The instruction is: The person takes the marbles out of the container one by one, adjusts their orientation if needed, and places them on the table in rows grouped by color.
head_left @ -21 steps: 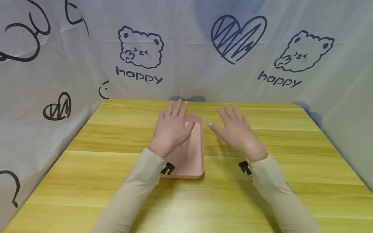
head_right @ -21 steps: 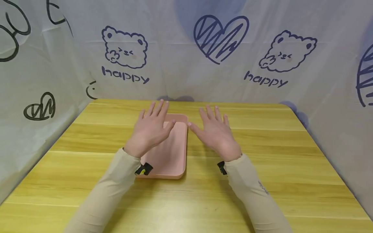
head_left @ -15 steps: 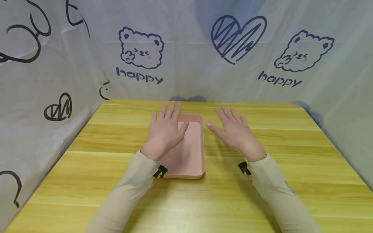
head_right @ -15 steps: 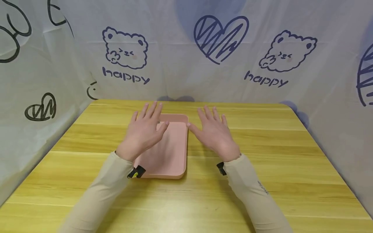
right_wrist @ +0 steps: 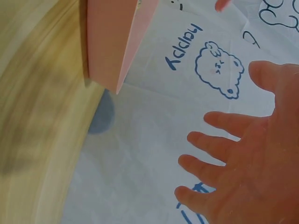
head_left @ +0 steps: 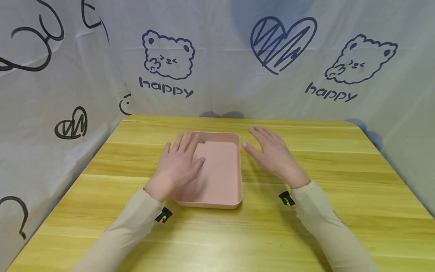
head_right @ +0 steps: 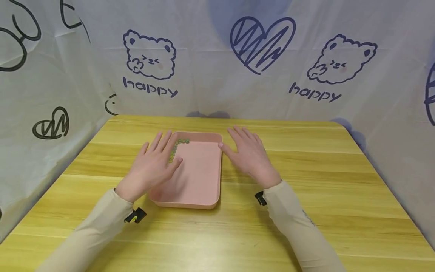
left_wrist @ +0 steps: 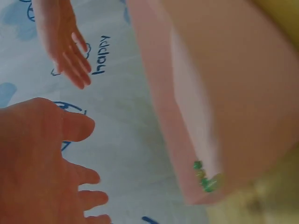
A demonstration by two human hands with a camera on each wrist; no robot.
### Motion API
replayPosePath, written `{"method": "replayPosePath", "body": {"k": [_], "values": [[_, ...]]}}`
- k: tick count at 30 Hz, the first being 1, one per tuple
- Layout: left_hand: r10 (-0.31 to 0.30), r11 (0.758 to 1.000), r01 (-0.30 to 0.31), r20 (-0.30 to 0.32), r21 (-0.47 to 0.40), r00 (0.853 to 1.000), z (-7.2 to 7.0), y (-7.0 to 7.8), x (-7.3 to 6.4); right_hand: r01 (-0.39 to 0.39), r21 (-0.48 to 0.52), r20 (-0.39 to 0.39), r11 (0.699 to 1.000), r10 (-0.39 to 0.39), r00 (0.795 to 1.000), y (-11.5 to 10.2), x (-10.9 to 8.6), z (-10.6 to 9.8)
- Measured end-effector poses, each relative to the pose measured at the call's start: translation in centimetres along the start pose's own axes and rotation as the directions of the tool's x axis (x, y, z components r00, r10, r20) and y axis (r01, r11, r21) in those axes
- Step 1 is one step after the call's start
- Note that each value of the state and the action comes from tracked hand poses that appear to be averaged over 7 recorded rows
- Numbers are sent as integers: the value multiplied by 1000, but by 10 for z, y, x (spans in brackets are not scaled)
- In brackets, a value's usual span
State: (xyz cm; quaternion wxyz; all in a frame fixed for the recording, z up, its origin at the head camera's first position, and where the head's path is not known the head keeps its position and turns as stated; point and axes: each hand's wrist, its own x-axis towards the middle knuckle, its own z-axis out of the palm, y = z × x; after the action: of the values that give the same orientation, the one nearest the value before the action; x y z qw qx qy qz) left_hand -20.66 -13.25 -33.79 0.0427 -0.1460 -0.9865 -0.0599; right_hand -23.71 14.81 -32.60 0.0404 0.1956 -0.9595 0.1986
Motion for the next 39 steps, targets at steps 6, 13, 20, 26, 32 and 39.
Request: {"method": "replayPosePath", "body": {"k": [6,13,20,26,32,39], "values": [[64,997,-62,-55,39,996,27,-13,-15,0,32,-7,999,0,1000,4,3,2],[40,998,-41,-14,-37,999,42,-18,-28,10,36,0,999,-10,1000,8,6,3],[20,997,-18,36,-74,999,45,-21,-30,17,41,2,999,-18,1000,10,8,5],[14,997,-8,78,-83,997,47,-24,-32,49,43,1,998,-49,999,11,11,9],[35,997,-28,102,-77,994,48,-25,-33,99,65,-49,993,-95,994,11,15,16],[48,996,-39,100,-85,994,47,-25,-36,170,146,-124,975,-153,980,11,17,20]]}}
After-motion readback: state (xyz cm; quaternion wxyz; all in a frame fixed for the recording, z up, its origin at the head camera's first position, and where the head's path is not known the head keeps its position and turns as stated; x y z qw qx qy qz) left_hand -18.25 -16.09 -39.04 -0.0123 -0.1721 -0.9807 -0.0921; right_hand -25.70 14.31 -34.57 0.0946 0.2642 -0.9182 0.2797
